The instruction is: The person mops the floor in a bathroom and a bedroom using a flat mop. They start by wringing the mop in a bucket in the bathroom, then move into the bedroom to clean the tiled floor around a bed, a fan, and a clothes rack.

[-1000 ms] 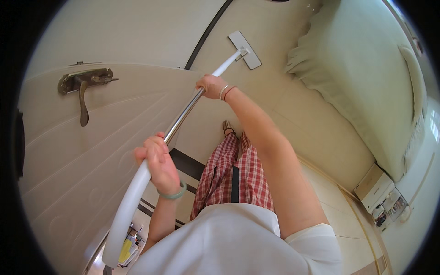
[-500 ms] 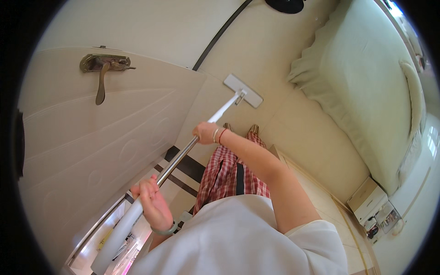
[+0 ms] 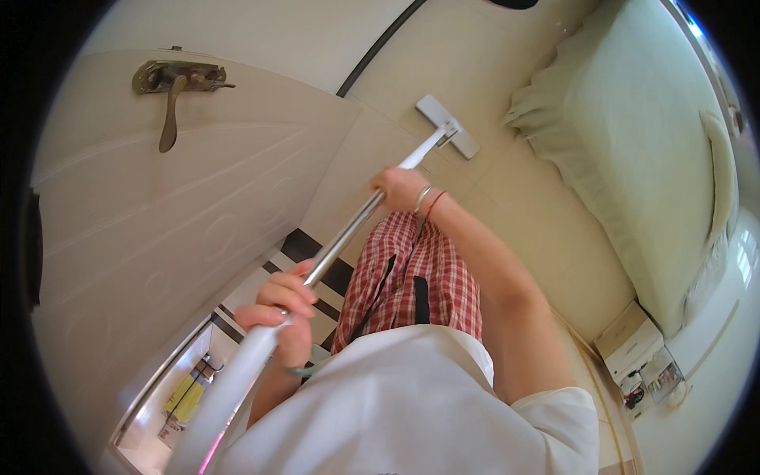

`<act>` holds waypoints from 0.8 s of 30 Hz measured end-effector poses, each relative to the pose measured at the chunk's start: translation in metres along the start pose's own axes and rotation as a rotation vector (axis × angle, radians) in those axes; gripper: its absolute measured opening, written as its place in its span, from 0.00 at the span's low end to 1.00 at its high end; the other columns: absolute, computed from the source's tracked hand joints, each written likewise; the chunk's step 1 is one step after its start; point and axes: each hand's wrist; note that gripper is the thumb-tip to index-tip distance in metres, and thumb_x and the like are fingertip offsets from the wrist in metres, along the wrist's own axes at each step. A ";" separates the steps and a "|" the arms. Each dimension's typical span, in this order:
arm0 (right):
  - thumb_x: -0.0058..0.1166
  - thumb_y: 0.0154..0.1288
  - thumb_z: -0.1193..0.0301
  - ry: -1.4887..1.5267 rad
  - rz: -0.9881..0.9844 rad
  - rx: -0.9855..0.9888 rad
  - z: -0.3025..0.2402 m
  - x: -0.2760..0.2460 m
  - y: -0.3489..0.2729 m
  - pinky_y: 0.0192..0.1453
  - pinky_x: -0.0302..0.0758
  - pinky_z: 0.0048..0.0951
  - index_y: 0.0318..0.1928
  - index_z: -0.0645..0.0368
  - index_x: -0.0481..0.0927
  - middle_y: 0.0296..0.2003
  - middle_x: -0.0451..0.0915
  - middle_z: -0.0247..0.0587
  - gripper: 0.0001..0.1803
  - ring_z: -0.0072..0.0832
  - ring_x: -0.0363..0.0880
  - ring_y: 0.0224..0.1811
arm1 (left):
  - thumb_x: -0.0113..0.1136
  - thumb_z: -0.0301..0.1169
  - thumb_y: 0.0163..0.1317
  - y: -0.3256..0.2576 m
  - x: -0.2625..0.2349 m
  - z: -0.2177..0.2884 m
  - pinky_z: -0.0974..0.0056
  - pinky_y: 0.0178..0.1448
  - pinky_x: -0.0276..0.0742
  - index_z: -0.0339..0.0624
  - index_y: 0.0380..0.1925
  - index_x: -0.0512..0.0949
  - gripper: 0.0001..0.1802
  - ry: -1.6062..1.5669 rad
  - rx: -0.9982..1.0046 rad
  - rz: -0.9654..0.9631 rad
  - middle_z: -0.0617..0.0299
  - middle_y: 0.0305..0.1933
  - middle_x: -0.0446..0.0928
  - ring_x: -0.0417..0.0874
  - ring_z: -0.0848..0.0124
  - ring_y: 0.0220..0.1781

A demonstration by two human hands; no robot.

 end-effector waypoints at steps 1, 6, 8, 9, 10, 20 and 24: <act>0.60 0.50 0.71 -0.022 0.061 -0.082 0.013 -0.005 -0.003 0.46 0.78 0.39 0.34 0.54 0.82 0.34 0.81 0.42 0.08 0.41 0.80 0.44 | 0.57 0.38 0.68 0.004 0.006 -0.008 0.41 0.60 0.73 0.48 0.35 0.64 0.12 -0.050 0.080 -0.051 0.59 0.30 0.74 0.76 0.65 0.31; 0.60 0.48 0.71 -0.046 0.086 -0.032 0.052 -0.023 -0.011 0.45 0.78 0.38 0.33 0.52 0.82 0.34 0.81 0.40 0.09 0.39 0.79 0.43 | 0.55 0.35 0.69 0.000 0.016 -0.039 0.45 0.52 0.74 0.46 0.34 0.64 0.11 -0.040 0.071 -0.196 0.61 0.24 0.72 0.74 0.67 0.28; 0.61 0.48 0.71 -0.075 0.181 -0.005 0.057 0.007 -0.005 0.46 0.78 0.39 0.33 0.51 0.82 0.34 0.81 0.39 0.09 0.38 0.79 0.44 | 0.49 0.31 0.71 0.002 0.007 -0.037 0.47 0.52 0.72 0.46 0.30 0.61 0.10 -0.044 -0.026 -0.102 0.65 0.20 0.66 0.69 0.70 0.25; 0.61 0.48 0.71 -0.096 0.233 -0.007 0.052 0.016 0.006 0.46 0.78 0.39 0.33 0.51 0.82 0.34 0.81 0.39 0.09 0.38 0.78 0.44 | 0.47 0.29 0.71 0.004 -0.006 -0.026 0.47 0.53 0.71 0.46 0.29 0.60 0.10 -0.002 -0.082 -0.105 0.65 0.20 0.64 0.67 0.71 0.24; 0.60 0.48 0.71 -0.054 0.260 -0.030 0.036 0.023 0.010 0.46 0.78 0.40 0.33 0.51 0.82 0.33 0.81 0.39 0.09 0.39 0.79 0.44 | 0.46 0.27 0.70 0.005 -0.015 -0.012 0.46 0.54 0.70 0.46 0.29 0.60 0.10 0.018 -0.095 -0.112 0.65 0.19 0.64 0.67 0.72 0.24; 0.58 0.50 0.69 0.148 0.155 -0.048 -0.070 0.020 -0.031 0.43 0.77 0.42 0.33 0.55 0.81 0.31 0.80 0.47 0.08 0.45 0.78 0.42 | 0.56 0.24 0.64 0.024 -0.026 0.091 0.43 0.58 0.72 0.42 0.32 0.67 0.07 0.002 -0.065 -0.234 0.60 0.24 0.73 0.76 0.67 0.26; 0.55 0.50 0.74 0.197 0.375 0.060 -0.087 -0.021 -0.053 0.42 0.75 0.43 0.31 0.56 0.79 0.29 0.78 0.48 0.05 0.47 0.77 0.40 | 0.60 0.35 0.66 0.046 -0.003 0.097 0.49 0.57 0.74 0.44 0.30 0.67 0.13 -0.048 0.031 -0.196 0.63 0.23 0.71 0.74 0.70 0.26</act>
Point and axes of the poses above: each hand's wrist, its own y-axis towards the middle knuckle, its own x-axis out of the palm, z = x × y
